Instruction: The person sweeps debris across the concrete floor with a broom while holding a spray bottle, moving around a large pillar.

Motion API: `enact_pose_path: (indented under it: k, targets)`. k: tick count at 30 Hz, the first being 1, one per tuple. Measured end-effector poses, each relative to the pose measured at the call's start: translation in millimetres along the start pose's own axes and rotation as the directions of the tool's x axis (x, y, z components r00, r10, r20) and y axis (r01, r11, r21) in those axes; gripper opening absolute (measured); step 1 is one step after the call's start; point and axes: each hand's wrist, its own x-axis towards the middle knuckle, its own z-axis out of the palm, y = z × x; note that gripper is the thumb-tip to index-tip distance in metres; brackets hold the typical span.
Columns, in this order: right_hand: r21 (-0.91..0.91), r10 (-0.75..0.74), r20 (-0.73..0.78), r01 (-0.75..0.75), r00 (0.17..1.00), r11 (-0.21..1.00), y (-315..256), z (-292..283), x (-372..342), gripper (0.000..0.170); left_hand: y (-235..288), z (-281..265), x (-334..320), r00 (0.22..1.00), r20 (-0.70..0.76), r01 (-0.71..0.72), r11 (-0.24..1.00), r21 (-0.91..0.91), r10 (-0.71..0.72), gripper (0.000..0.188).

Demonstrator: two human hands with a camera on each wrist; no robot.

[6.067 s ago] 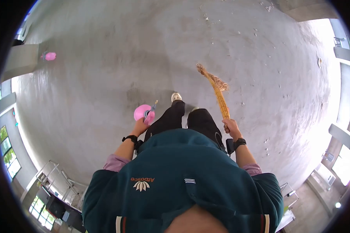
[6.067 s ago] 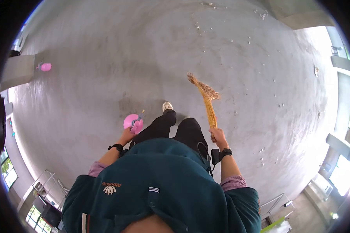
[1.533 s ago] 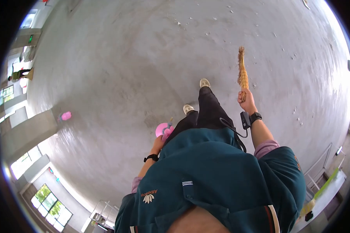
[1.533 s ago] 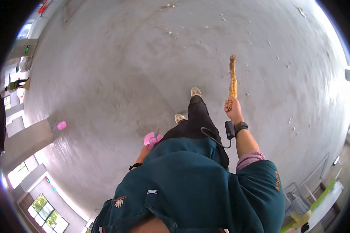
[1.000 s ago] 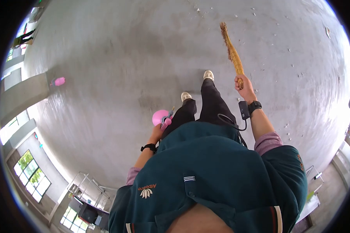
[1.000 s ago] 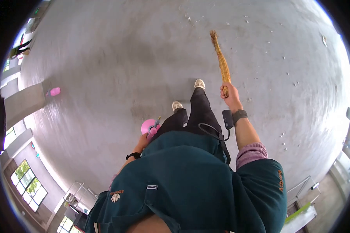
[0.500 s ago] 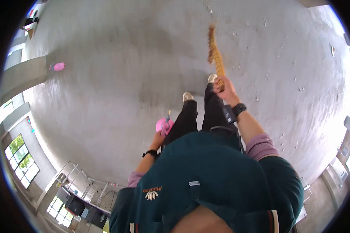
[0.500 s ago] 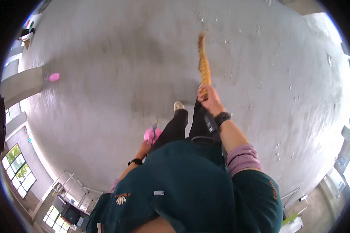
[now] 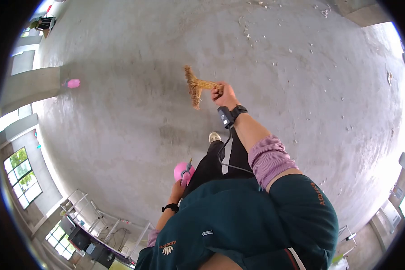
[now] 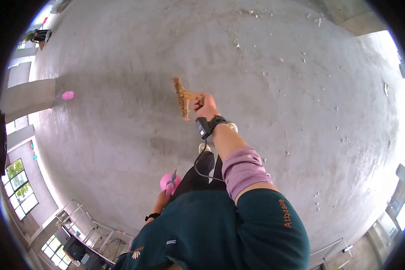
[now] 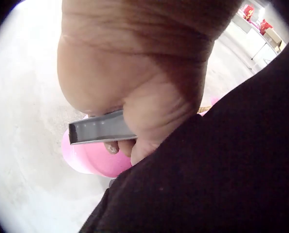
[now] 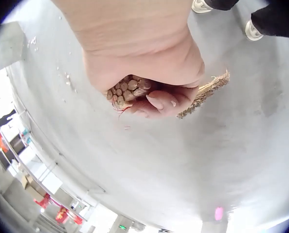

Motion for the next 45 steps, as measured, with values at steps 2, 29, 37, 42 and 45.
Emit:
enact_pose_path:
  k: [2,29,37,42,45]
  targets:
    - [0.122,-0.059,0.009,0.057,0.998,0.991,-42,-24,14,0.012,8,2,6,1.0,-0.003,0.008,1.0,-0.012,-0.008,0.031]
    - [-0.009,-0.362,-0.062,0.362,0.93,0.932,-196,-59,-160,0.013,246,-70,134,0.993,0.082,-0.08,0.992,-0.093,0.088,0.036]
    - [-0.053,-0.034,0.121,0.04,0.992,0.998,-199,80,-61,0.014,286,-120,228,0.982,0.19,0.018,0.981,-0.195,0.02,0.044]
    - [0.012,-0.02,0.125,0.019,0.992,1.0,-218,133,23,0.013,302,-160,258,0.967,0.205,-0.093,0.962,-0.258,0.149,0.057]
    - [0.114,-0.106,0.103,0.094,0.989,0.989,-255,119,67,0.018,322,-175,282,0.961,0.15,-0.234,0.972,-0.013,0.234,0.053]
